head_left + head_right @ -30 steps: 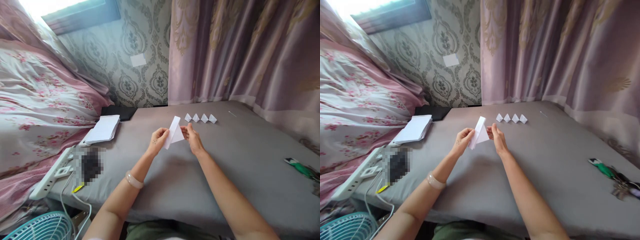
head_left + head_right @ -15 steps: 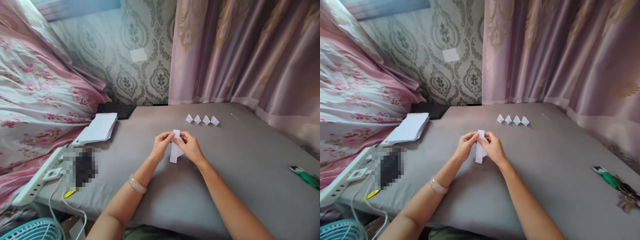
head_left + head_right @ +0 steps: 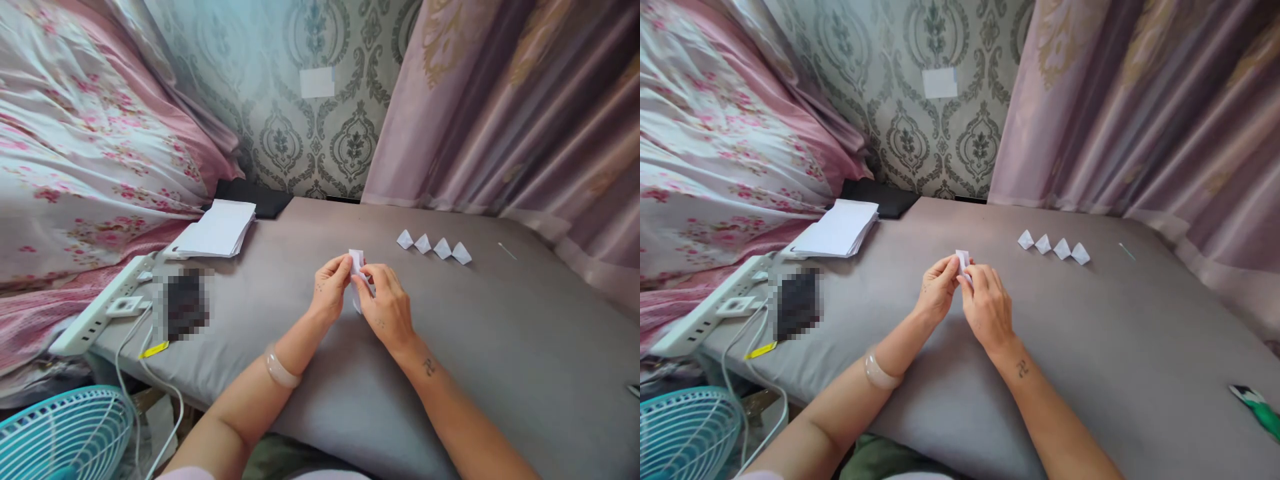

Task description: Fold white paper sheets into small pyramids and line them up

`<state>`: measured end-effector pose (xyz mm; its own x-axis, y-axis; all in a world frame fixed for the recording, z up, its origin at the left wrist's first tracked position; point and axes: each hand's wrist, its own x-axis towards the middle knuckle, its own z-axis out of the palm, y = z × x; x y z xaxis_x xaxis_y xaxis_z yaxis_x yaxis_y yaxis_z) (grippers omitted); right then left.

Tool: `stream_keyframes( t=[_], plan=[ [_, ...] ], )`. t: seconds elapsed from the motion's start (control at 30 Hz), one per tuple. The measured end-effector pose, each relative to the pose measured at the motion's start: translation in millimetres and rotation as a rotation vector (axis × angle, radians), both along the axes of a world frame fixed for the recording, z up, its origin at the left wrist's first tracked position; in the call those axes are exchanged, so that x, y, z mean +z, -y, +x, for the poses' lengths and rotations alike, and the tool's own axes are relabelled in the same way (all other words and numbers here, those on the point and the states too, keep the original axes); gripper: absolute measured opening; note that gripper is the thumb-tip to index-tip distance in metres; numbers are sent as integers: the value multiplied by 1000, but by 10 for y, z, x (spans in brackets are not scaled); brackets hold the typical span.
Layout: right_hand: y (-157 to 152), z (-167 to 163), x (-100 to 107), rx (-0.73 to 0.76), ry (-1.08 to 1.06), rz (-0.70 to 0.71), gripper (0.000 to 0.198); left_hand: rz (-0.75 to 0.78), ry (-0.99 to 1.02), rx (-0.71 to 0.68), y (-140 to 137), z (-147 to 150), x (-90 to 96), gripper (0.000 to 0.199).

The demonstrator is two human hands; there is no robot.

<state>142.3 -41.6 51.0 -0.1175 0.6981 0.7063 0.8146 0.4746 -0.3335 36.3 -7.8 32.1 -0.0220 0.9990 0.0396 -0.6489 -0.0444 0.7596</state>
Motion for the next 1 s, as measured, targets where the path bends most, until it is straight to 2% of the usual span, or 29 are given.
stream_keyframes(
  t=[0.2,0.4,0.63,1.0],
  plan=[
    [-86,-136,78,-20,86,-16,25,-9,25,52,-30,-64,28,29],
    [-140,-212,25,-14,107,0,33,22,43,48,-67,-118,20,28],
    [-191,-217,-50,-15,144,33,38,26,22,30,-91,-133,-8,27],
    [-191,-253,-27,-40,105,23,40,60,-5,34,-100,-136,-41,27]
  ],
)
